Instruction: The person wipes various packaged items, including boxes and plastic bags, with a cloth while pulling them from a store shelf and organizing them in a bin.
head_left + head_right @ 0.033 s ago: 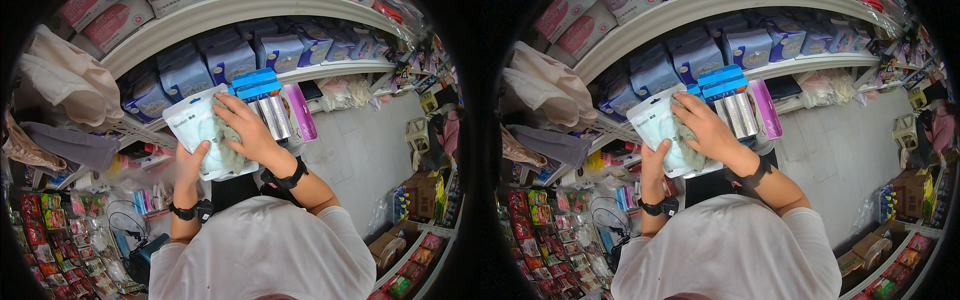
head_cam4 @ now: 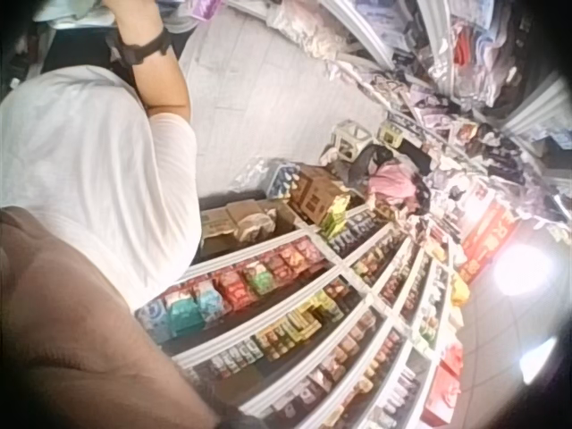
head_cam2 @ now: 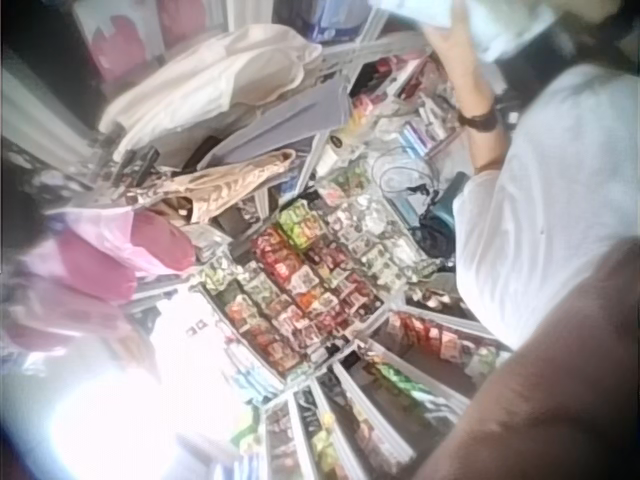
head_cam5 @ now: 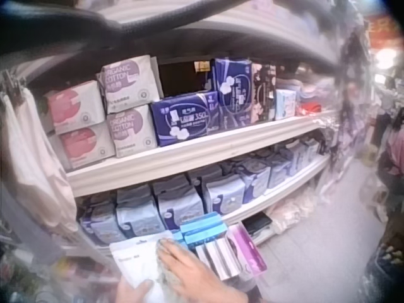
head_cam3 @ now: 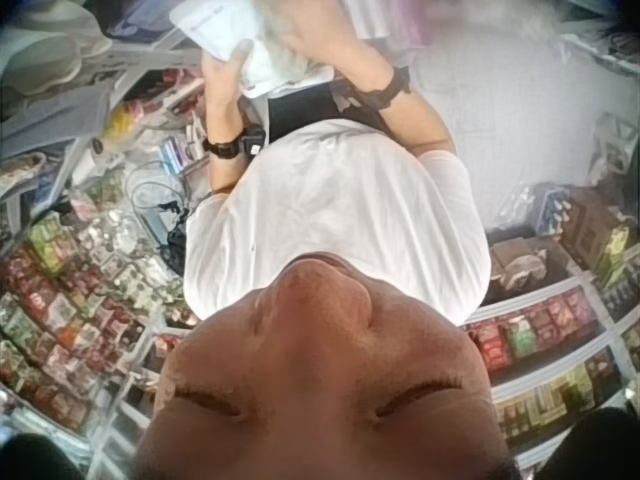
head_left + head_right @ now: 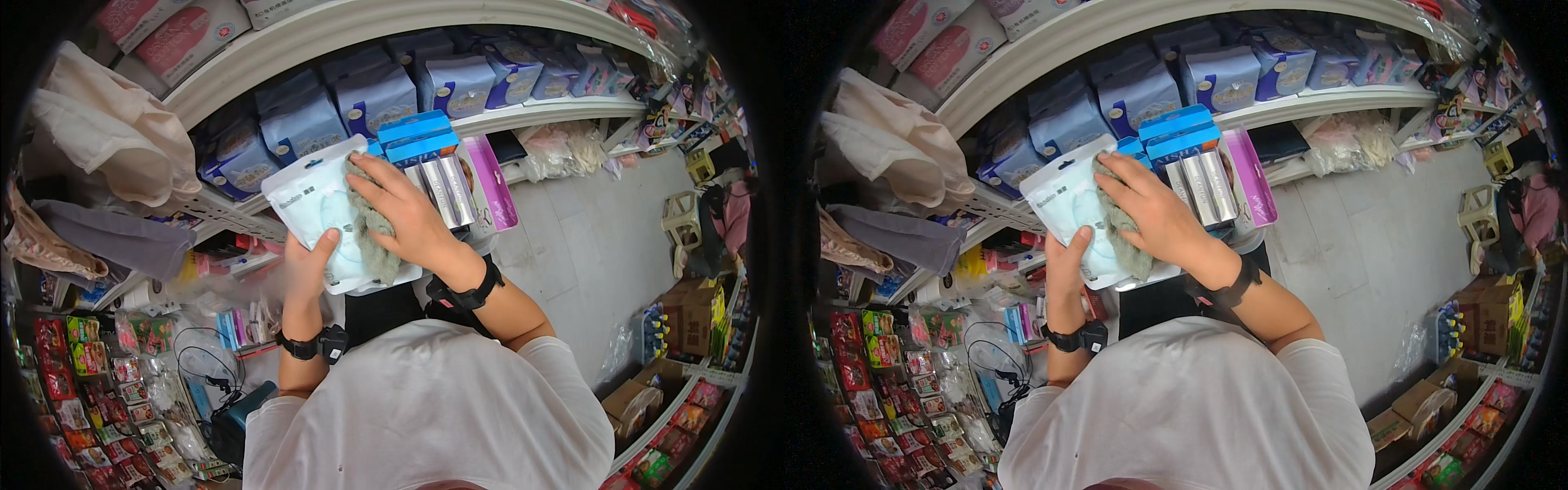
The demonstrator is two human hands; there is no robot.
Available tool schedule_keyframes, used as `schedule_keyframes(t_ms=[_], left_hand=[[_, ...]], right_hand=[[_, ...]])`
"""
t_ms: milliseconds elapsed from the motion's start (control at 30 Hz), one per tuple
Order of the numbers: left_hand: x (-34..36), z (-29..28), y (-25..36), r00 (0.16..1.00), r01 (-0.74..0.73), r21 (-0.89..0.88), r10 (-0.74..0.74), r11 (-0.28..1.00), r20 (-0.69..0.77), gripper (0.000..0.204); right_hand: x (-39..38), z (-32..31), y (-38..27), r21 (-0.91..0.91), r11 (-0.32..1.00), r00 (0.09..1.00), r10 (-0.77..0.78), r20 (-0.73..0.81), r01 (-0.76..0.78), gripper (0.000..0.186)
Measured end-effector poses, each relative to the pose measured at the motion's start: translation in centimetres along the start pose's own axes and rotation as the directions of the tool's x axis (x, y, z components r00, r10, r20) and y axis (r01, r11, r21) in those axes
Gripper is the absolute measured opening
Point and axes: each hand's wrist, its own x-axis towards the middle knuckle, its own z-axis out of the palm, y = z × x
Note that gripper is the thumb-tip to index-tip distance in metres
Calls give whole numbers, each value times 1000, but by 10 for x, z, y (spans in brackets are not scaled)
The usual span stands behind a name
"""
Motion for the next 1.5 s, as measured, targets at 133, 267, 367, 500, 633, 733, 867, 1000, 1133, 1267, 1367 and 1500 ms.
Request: schedule_keyframes(t_ms=[133, 267, 367, 500, 633, 733, 867, 1000, 1133, 1267, 1367, 1500], left_hand=[[5, -6, 8, 988, -86, -36, 81, 996, -128, 58], [6, -22, 17, 962, -203, 4, 200, 979, -186, 57], [3, -31, 23, 934, -241, 21, 237, 970, -268, 54], [-1, -28, 33, 883, -261, -53, 216, 964, -416, 54], [-1, -41, 31, 885, -313, -107, 249, 944, -393, 55], [-3, -50, 26, 878, -323, 16, 306, 946, -367, 55], [-4, -63, 19, 869, -296, 143, 328, 944, -369, 52], [-7, -42, 38, 932, -17, -254, -77, 967, -354, 50], [-10, -31, 24, 958, 188, -423, -260, 887, -119, 50], [-2, -25, 7, 971, 235, -363, -237, 902, 40, 50], [-2, -17, 5, 975, 222, -376, -200, 900, 97, 51], [-6, -18, 5, 959, 217, -293, -147, 931, 243, 59]], right_hand=[[-12, -6, 5, 73, 996, 993, 34, 117, -43, 56], [-29, -19, 26, 29, 983, 983, 180, -45, -179, 31], [-26, -32, 28, 95, 967, 939, 251, -235, -235, 20], [-33, -37, 33, 146, 932, 914, 355, -197, -331, 19], [-35, -33, 29, 152, 909, 890, 413, -192, -389, 17], [-32, -32, 21, 187, 882, 869, 464, -175, -433, 15], [-34, -31, 19, 195, 862, 869, 489, -77, -467, 14], [-35, -30, 16, 196, 831, 850, 526, 29, -521, 19], [-31, -25, 8, 275, 800, 828, 424, 368, -532, 28], [-33, -9, 2, 415, 662, 771, 437, 463, -624, 36], [-37, -11, 10, 491, 547, 735, 486, 472, -678, 34], [-36, -18, 6, 604, 395, 698, 580, 421, -692, 34]])
